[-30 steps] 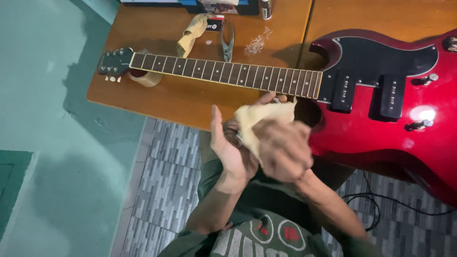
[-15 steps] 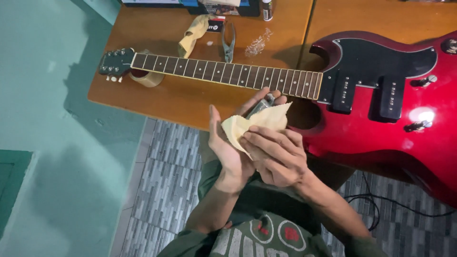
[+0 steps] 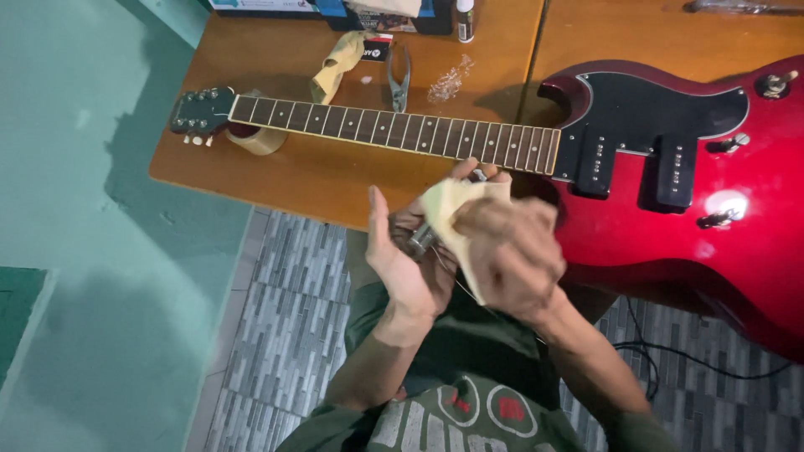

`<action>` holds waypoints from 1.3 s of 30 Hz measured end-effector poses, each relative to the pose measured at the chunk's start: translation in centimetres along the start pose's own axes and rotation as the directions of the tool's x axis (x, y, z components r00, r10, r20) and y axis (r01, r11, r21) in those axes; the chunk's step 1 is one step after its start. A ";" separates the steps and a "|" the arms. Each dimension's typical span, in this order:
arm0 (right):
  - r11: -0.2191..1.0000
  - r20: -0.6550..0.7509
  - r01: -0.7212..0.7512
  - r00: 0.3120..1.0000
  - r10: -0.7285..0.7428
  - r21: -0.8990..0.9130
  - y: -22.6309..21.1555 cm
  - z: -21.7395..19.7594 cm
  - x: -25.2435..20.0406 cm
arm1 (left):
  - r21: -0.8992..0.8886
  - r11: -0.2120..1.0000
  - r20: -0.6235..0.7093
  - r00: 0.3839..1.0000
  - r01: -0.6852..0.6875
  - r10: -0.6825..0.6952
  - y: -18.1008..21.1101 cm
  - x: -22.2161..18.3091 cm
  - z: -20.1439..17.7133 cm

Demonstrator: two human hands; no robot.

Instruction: Cleaning a guitar bridge and the body of an electric guitar with a cloth.

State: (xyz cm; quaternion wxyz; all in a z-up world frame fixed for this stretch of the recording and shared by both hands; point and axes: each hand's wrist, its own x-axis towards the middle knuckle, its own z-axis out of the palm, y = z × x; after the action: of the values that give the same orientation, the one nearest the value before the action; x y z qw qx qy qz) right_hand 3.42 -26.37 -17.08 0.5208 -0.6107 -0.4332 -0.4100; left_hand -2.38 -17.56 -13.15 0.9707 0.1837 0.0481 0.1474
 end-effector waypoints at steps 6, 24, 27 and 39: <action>0.999 0.122 0.024 0.992 -0.027 0.028 -0.3 -1.1 -0.2 | -0.127 0.991 0.035 0.999 0.041 -0.037 -0.4 -0.4 1.7; 0.998 0.048 0.065 0.997 -0.063 -0.024 0.4 -0.7 -0.1 | 0.103 0.993 -0.116 0.990 -0.062 0.074 -0.4 -0.3 -1.1; 0.998 0.023 0.052 0.998 -0.052 0.026 -1.2 -0.8 0.4 | -0.022 0.998 -0.062 0.997 0.052 -0.053 -0.2 -0.5 -0.1; 0.993 0.017 0.122 0.992 -0.122 0.009 1.7 -0.9 1.4 | 0.004 0.998 0.002 0.998 -0.064 0.064 -0.6 -0.4 0.4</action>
State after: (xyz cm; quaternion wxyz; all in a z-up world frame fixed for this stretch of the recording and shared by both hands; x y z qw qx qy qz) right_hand 5.39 -27.23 -16.13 0.4933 -0.5847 -0.4760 -0.4338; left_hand -2.51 -18.34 -13.02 0.9652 0.1872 0.0417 0.1780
